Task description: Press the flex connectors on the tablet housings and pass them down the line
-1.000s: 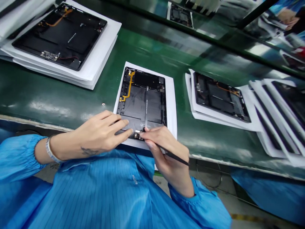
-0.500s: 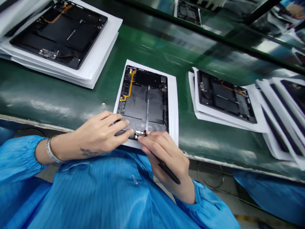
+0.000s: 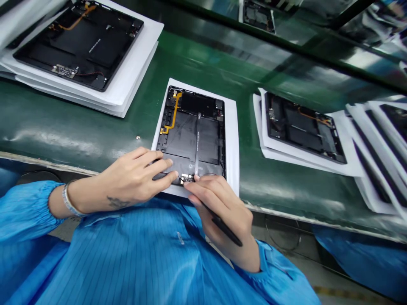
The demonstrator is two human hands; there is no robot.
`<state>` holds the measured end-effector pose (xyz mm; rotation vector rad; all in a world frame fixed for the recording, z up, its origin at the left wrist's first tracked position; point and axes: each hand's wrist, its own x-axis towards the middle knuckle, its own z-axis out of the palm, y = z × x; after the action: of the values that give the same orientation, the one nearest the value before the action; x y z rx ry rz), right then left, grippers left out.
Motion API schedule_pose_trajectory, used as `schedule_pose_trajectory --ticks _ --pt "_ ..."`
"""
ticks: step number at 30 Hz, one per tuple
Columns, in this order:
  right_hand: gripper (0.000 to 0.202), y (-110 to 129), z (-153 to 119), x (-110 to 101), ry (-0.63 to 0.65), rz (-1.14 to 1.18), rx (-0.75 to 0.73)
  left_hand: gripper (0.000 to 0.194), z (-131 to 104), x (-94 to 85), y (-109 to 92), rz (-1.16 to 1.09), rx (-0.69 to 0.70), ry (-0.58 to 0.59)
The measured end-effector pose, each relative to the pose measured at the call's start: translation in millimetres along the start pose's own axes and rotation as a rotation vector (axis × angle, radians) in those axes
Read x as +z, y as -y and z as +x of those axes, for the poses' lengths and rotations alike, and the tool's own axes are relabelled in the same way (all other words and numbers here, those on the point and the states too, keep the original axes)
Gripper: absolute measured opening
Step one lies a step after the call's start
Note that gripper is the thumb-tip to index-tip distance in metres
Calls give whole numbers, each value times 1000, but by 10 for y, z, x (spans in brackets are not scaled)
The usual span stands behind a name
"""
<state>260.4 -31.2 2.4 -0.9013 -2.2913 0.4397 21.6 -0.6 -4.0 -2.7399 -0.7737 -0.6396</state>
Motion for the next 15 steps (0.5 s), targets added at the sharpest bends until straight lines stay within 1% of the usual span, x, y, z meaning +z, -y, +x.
schedule_pose_trajectory --ticks 2,4,6,7,9,11,13,15 --pt "19 -24 -10 11 -64 39 5 29 -39 27 -5 -33 -20 3" --pt "19 -53 -14 19 -91 94 11 32 -84 36 19 -105 -47 25" --pt "20 -89 -12 28 -148 186 39 38 -114 12 86 -241 -144 55" --pt "21 -110 -8 34 -194 239 66 41 -116 -14 136 -321 -230 64" --pt "22 -150 -1 55 -286 321 151 46 -91 -83 256 -486 -446 57" --pt "22 -180 7 85 -328 367 223 52 -29 -152 380 -663 -644 43" --pt "20 -190 14 116 -353 391 254 59 59 -197 481 -883 -789 82" --pt "20 -184 26 145 -382 399 255 64 158 -210 553 -1092 -940 134"
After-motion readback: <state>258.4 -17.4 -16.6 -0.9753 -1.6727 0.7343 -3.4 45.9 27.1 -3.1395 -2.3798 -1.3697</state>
